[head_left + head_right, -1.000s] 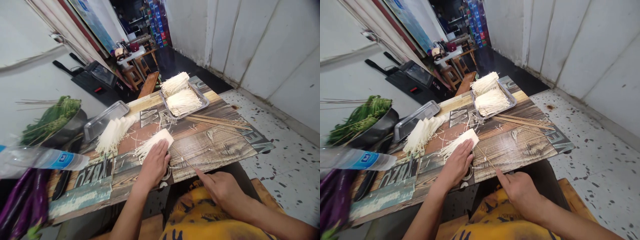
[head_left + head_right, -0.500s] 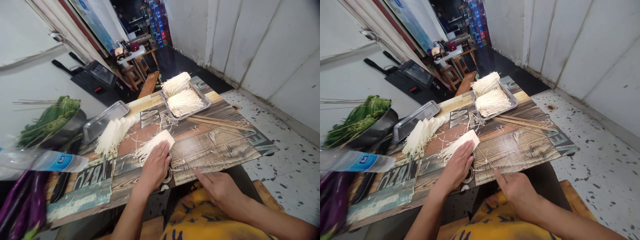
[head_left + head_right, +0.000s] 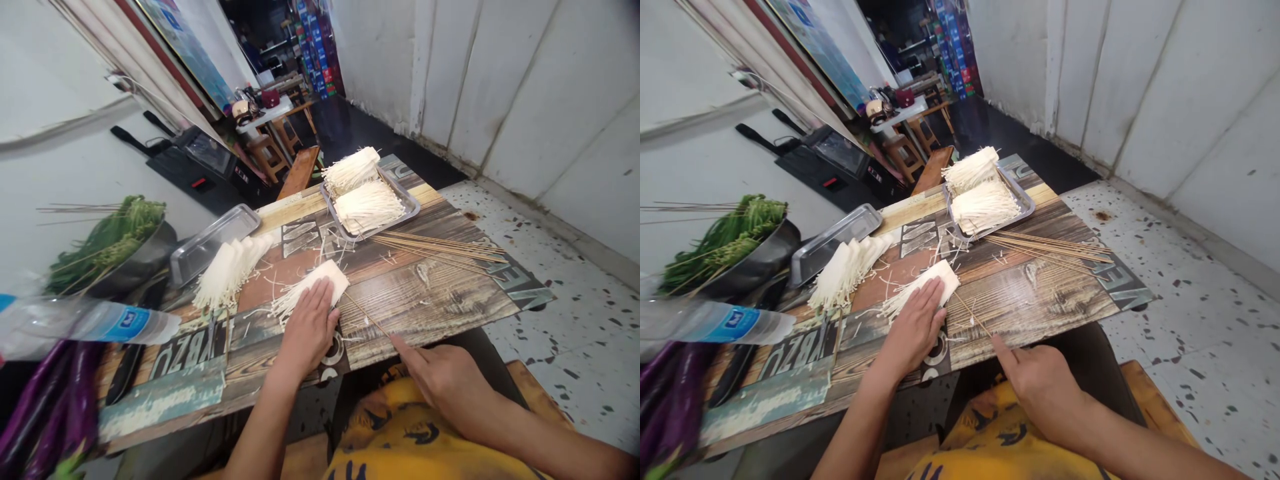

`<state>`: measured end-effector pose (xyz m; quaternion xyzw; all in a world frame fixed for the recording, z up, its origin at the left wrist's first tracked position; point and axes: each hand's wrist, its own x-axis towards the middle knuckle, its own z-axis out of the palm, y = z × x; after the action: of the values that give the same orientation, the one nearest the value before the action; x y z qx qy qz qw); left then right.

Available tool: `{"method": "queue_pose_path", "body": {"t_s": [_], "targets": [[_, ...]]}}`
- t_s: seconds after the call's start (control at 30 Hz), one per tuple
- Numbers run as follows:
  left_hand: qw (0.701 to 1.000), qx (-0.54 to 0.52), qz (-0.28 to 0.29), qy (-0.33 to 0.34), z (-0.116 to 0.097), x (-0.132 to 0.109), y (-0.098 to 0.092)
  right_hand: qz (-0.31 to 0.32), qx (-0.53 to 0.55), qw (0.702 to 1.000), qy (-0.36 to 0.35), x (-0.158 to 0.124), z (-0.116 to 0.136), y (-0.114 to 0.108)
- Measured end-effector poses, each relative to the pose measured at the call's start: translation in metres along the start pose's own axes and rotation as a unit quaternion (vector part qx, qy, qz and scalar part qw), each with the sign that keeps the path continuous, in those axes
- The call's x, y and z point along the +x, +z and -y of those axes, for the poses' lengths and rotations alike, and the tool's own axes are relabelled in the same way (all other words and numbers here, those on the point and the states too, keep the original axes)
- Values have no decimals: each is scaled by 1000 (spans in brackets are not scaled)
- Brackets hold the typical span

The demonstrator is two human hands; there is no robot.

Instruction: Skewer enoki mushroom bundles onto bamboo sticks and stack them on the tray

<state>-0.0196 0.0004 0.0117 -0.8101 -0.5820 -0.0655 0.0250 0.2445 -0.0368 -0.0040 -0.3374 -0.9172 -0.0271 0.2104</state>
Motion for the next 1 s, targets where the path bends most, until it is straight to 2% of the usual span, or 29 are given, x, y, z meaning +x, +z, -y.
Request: {"method": "queue_pose_path", "body": {"t_s": [0.27, 0.43, 0.7, 0.87, 1.0], "targets": [[999, -26, 19, 13, 8, 4, -3, 52, -20, 998, -36, 1, 6, 5], [999, -28, 10, 17, 7, 4, -5, 69, -11, 997, -40, 4, 7, 3], [999, -26, 10, 20, 8, 4, -3, 80, -11, 997, -19, 16, 10, 0], [1000, -19, 12, 19, 9, 5, -3, 97, -44, 994, 18, 30, 16, 0], [1000, 2, 3, 9, 10, 6, -5, 94, -46, 994, 28, 30, 16, -1]]}}
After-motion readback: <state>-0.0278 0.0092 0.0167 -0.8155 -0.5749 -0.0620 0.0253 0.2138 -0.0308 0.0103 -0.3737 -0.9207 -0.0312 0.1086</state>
